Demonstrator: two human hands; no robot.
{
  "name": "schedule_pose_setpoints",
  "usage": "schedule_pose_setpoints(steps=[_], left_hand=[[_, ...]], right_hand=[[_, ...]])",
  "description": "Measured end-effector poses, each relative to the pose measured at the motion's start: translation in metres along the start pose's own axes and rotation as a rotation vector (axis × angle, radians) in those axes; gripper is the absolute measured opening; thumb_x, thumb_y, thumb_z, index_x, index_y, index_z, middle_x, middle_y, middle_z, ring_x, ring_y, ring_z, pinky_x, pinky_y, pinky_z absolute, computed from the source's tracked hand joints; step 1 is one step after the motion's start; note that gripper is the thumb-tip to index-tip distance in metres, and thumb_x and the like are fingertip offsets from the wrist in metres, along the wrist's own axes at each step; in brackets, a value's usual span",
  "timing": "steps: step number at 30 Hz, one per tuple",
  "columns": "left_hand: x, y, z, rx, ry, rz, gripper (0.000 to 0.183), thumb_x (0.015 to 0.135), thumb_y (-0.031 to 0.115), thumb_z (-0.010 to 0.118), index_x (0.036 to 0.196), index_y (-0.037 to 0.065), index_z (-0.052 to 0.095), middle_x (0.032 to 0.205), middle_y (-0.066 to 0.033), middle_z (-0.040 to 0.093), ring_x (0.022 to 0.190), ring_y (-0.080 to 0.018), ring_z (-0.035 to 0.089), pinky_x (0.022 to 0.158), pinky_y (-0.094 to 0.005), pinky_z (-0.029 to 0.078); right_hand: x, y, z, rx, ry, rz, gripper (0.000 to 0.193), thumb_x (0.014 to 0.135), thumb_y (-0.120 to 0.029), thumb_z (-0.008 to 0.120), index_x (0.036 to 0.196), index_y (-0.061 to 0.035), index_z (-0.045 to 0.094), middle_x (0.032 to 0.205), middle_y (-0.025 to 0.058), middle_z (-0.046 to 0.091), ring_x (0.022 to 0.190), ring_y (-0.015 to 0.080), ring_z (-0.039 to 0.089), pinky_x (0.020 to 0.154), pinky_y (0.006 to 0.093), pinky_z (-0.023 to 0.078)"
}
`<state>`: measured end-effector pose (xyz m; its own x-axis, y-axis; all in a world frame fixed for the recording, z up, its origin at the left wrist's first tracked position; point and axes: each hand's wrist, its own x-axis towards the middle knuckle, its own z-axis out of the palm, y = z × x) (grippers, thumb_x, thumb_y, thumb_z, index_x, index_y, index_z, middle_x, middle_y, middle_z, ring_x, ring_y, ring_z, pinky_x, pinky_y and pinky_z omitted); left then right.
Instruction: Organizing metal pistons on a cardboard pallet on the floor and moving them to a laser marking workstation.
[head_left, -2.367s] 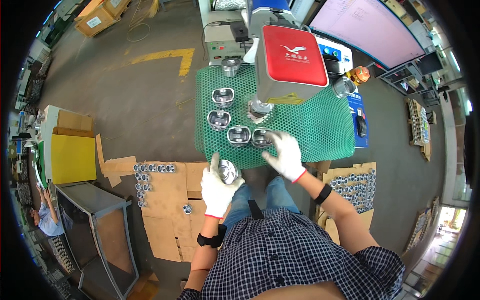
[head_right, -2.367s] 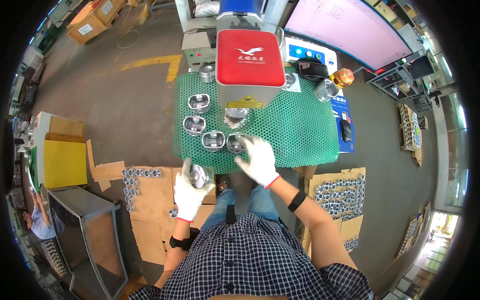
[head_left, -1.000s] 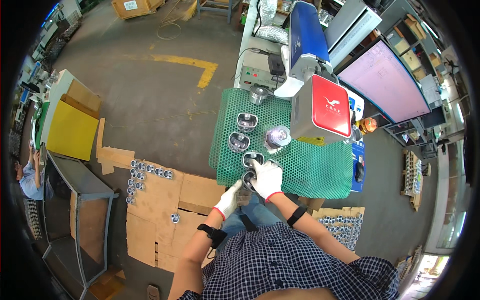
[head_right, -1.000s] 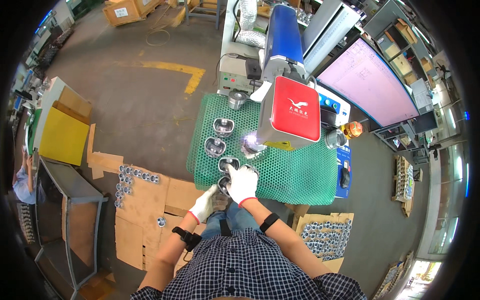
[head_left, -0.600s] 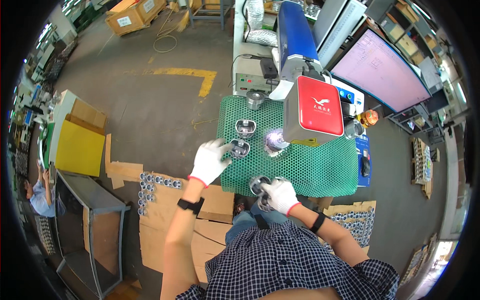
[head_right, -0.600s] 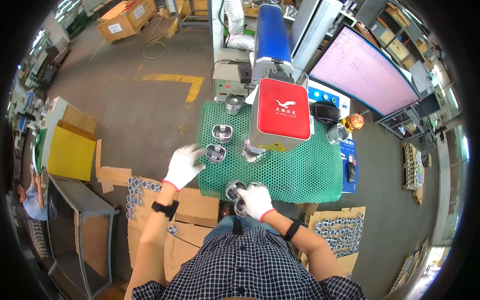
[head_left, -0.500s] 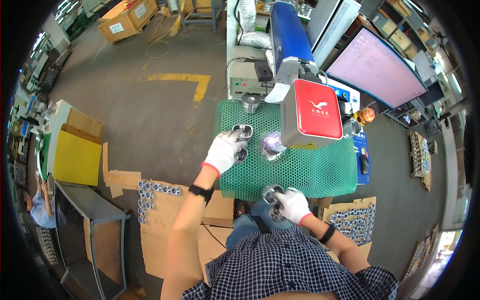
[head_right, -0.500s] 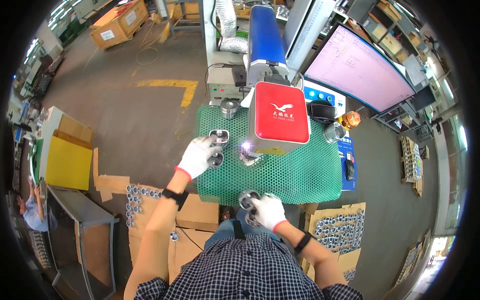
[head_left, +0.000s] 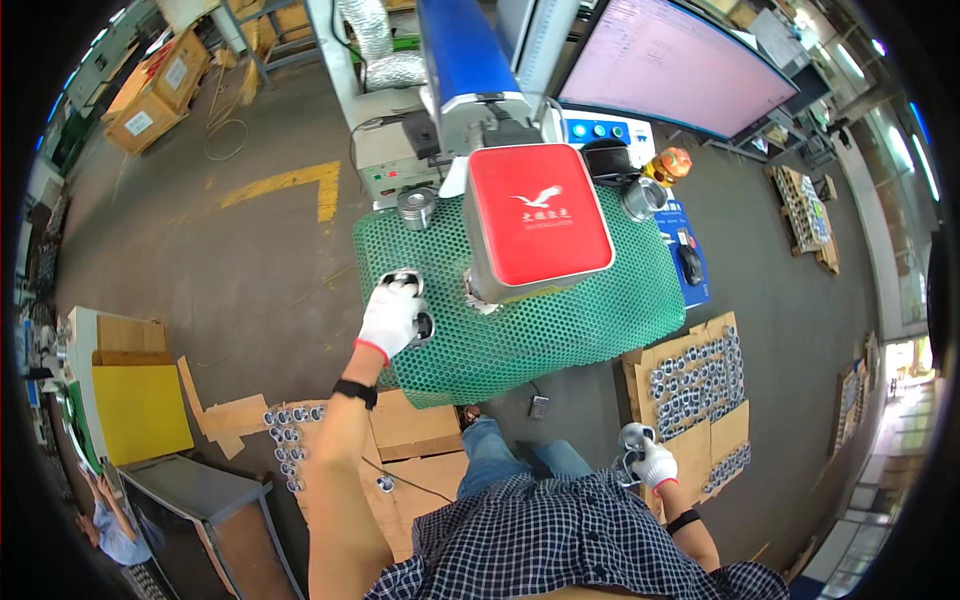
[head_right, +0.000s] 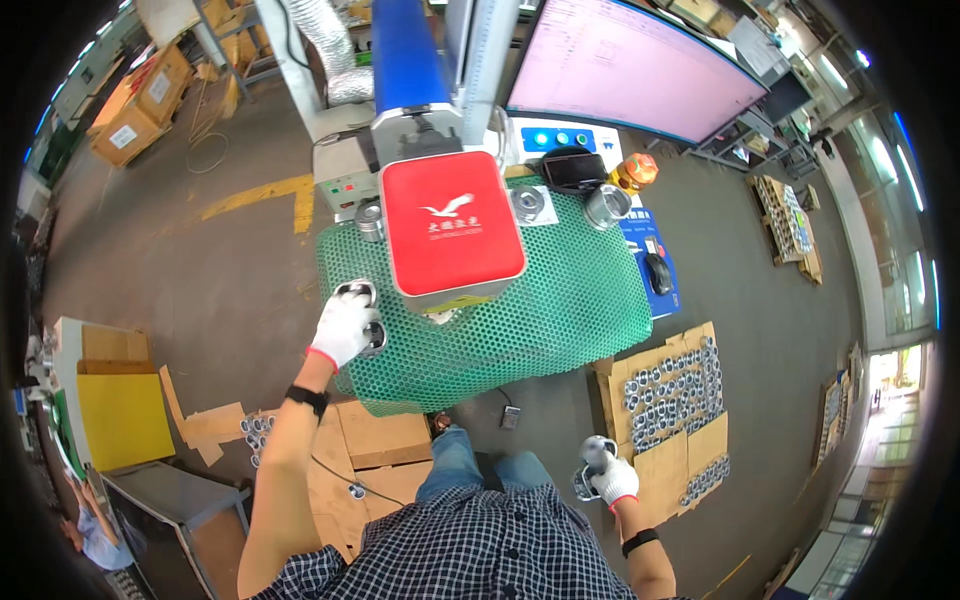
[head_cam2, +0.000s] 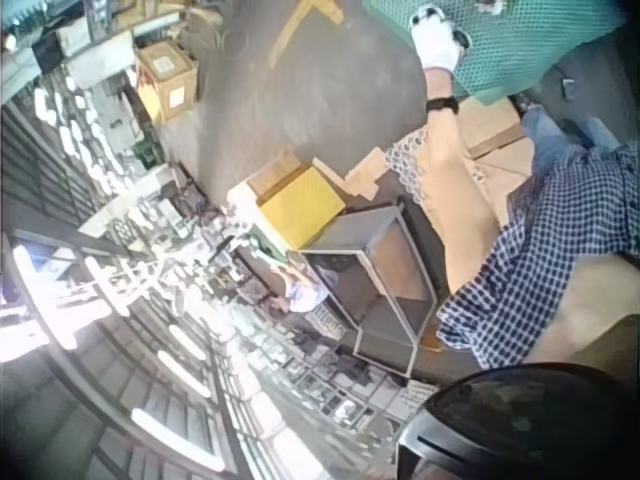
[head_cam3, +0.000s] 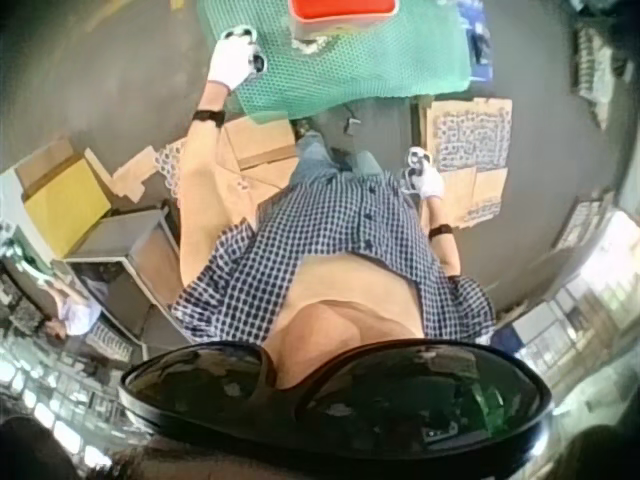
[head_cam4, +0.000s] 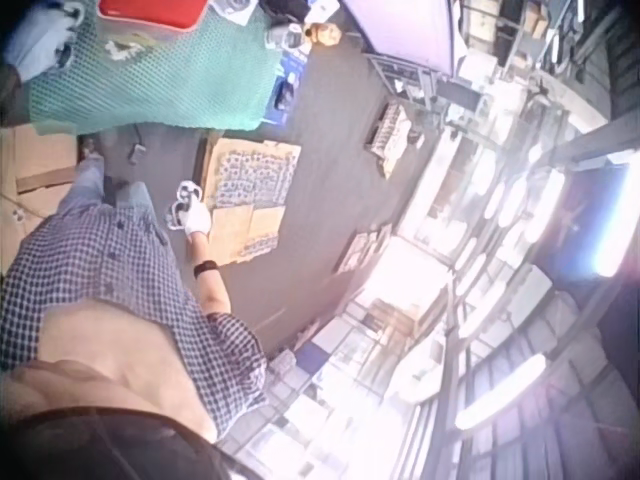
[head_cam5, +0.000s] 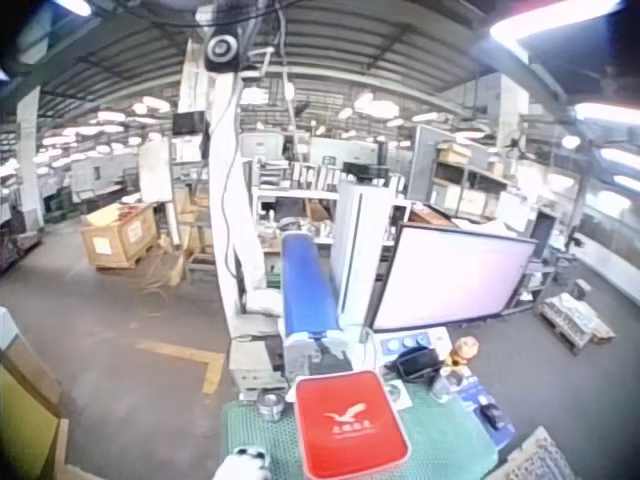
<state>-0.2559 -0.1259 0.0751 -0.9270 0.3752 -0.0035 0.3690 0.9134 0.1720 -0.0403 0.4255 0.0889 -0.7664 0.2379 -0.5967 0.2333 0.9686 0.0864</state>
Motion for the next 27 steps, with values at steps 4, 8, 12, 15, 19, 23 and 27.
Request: schedule_pose_setpoints(steps=[4,8,12,15,19,23,27], left_hand=[[-0.023,0.044,0.015,-0.054,0.254,-0.285,0.015,0.063,0.018,0.070,0.076,0.015,0.074,0.085,-0.0093,0.064,0.091,-0.0291,0.062,0.078,-0.0430,0.050],[-0.046,0.130,0.032,-0.142,0.304,-0.339,0.014,0.059,0.018,0.069,0.071,0.011,0.072,0.083,-0.0117,0.064,0.085,-0.0326,0.061,0.077,-0.0433,0.051],[-0.079,0.226,0.054,-0.178,0.217,-0.118,0.013,0.059,0.016,0.069,0.069,0.008,0.071,0.086,-0.0136,0.064,0.085,-0.0336,0.061,0.080,-0.0436,0.050],[-0.109,0.298,0.099,-0.319,0.053,-0.105,0.011,0.058,0.013,0.069,0.066,0.006,0.069,0.084,-0.0152,0.064,0.084,-0.0337,0.061,0.081,-0.0423,0.050],[-0.128,0.449,0.118,-0.367,-0.120,0.255,0.018,0.055,0.014,0.072,0.070,0.005,0.073,0.082,-0.0138,0.067,0.081,-0.0314,0.064,0.077,-0.0400,0.051],[-0.149,0.580,0.115,-0.538,-0.243,0.547,0.019,0.057,0.014,0.071,0.074,0.007,0.074,0.087,-0.0119,0.070,0.087,-0.0301,0.066,0.082,-0.0379,0.052],[-0.152,0.690,0.111,-0.523,-0.354,0.686,0.022,0.060,0.015,0.068,0.081,0.008,0.075,0.093,-0.0117,0.070,0.093,-0.0302,0.066,0.088,-0.0384,0.052]], right_hand=[[-0.036,0.057,0.057,0.101,-0.203,0.255,0.054,0.070,-0.030,0.072,0.123,-0.0212,0.062,0.105,0.0190,0.069,0.099,0.0349,0.067,0.089,0.0414,0.053],[-0.105,0.115,0.118,0.221,-0.325,0.446,0.058,0.070,-0.029,0.070,0.126,-0.0193,0.060,0.107,0.0170,0.070,0.101,0.0339,0.067,0.088,0.0407,0.053],[-0.161,0.157,0.167,0.413,-0.375,0.562,0.053,0.074,-0.029,0.066,0.125,-0.0166,0.060,0.106,0.0175,0.070,0.097,0.0361,0.067,0.084,0.0434,0.054],[-0.208,0.194,0.234,0.549,-0.316,0.629,0.047,0.076,-0.032,0.064,0.120,-0.0151,0.062,0.107,0.0166,0.070,0.098,0.0358,0.067,0.082,0.0434,0.054],[-0.275,0.248,0.342,0.614,-0.389,0.759,0.054,0.075,-0.031,0.067,0.127,-0.0174,0.058,0.111,0.0145,0.069,0.101,0.0335,0.067,0.085,0.0414,0.054],[-0.344,0.272,0.385,0.851,-0.393,0.841,0.044,0.077,-0.036,0.069,0.116,-0.0162,0.063,0.109,0.0136,0.070,0.096,0.0313,0.069,0.082,0.0408,0.056],[-0.400,0.298,0.458,0.757,-0.351,0.883,0.039,0.080,-0.041,0.063,0.112,-0.0188,0.066,0.111,0.0111,0.070,0.102,0.0336,0.067,0.086,0.0454,0.054]])
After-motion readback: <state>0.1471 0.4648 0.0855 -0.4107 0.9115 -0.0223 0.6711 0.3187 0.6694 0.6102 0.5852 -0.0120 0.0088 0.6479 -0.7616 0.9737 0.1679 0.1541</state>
